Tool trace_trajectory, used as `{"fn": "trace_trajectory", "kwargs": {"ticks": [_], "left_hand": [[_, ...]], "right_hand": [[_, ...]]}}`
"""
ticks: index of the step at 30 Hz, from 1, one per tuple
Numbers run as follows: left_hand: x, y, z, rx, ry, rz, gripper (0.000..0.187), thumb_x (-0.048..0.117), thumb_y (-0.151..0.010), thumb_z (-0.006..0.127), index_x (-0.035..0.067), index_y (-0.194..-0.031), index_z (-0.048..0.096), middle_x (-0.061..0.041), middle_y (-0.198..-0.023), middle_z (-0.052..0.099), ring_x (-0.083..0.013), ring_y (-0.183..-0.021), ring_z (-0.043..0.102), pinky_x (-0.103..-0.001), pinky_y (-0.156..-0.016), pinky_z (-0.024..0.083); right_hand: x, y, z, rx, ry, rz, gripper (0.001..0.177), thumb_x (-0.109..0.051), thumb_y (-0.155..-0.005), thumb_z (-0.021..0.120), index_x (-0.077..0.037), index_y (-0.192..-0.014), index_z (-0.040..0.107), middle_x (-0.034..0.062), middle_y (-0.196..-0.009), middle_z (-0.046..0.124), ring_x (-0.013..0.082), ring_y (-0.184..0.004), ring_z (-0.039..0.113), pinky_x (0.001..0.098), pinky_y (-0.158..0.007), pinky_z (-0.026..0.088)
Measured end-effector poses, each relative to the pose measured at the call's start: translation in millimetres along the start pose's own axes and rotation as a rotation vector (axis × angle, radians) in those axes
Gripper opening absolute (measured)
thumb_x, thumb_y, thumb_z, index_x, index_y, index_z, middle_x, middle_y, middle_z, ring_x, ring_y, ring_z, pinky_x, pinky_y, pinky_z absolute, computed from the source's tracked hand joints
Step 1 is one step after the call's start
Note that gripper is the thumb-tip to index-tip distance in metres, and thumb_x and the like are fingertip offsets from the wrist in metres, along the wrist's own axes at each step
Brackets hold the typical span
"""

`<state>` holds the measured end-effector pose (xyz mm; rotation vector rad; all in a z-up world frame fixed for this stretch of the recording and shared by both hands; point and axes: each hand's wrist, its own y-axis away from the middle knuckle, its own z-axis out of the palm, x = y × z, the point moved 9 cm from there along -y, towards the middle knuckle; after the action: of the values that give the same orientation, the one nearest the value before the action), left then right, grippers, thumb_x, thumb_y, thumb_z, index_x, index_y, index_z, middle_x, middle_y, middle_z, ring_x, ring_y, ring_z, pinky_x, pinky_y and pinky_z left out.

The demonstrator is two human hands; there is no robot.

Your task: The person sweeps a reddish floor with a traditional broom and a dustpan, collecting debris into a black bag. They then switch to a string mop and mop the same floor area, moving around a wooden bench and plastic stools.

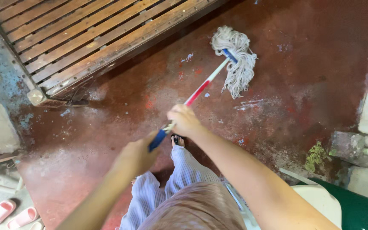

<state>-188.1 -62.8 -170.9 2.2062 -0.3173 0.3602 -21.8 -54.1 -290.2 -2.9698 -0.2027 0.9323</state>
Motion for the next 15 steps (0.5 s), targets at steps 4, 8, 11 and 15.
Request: {"fn": "trace_trajectory", "kwargs": {"ticks": [4,8,11,15], "left_hand": [[-1.8,-7.4,66.9,0.009,-0.049,0.120,0.060,0.037,-0.099,0.055,0.022,-0.152,0.032,-0.028,-0.097,0.072,-0.0474,-0.093,0.070,-0.060,-0.083,0.052],[-97.1,17.9,62.1,0.057,-0.099,0.064,0.061,0.038,-0.099,0.051,0.028,-0.155,0.029,-0.024,-0.089,0.073,-0.0453,-0.085,0.072,-0.060,-0.079,0.054],[-193.2,57.8,18.1,0.136,-0.084,0.022,0.057,0.037,-0.096,0.052,0.040,-0.151,0.041,-0.020,-0.091,0.075,-0.0440,-0.085,0.073,-0.058,-0.078,0.055],[-312.2,138.5,-49.2,0.154,-0.113,-0.066,0.053,0.049,-0.093,0.056,0.045,-0.145,0.049,-0.012,-0.123,0.072,-0.0382,-0.109,0.071,-0.050,-0.092,0.056]], "right_hand": [[36.8,29.5,34.2,-0.272,0.185,0.299,0.019,-0.023,-0.077,0.078,-0.024,-0.094,0.069,0.0160,-0.135,0.052,0.0424,-0.130,0.042,0.0542,-0.107,0.034],[-24.7,20.4,95.8,-0.293,0.045,0.348,0.036,-0.020,-0.073,0.080,-0.028,-0.105,0.067,0.0204,-0.149,0.044,0.0528,-0.139,0.031,0.0523,-0.114,0.028],[-119.0,-14.3,150.8,-0.295,0.054,0.301,0.030,-0.017,-0.082,0.075,-0.033,-0.107,0.068,0.0243,-0.150,0.045,0.0552,-0.139,0.034,0.0547,-0.118,0.023],[-269.8,-54.3,207.8,-0.342,-0.057,0.226,0.029,-0.021,-0.080,0.078,-0.032,-0.105,0.069,0.0244,-0.136,0.051,0.0547,-0.134,0.038,0.0656,-0.120,0.008]]}}
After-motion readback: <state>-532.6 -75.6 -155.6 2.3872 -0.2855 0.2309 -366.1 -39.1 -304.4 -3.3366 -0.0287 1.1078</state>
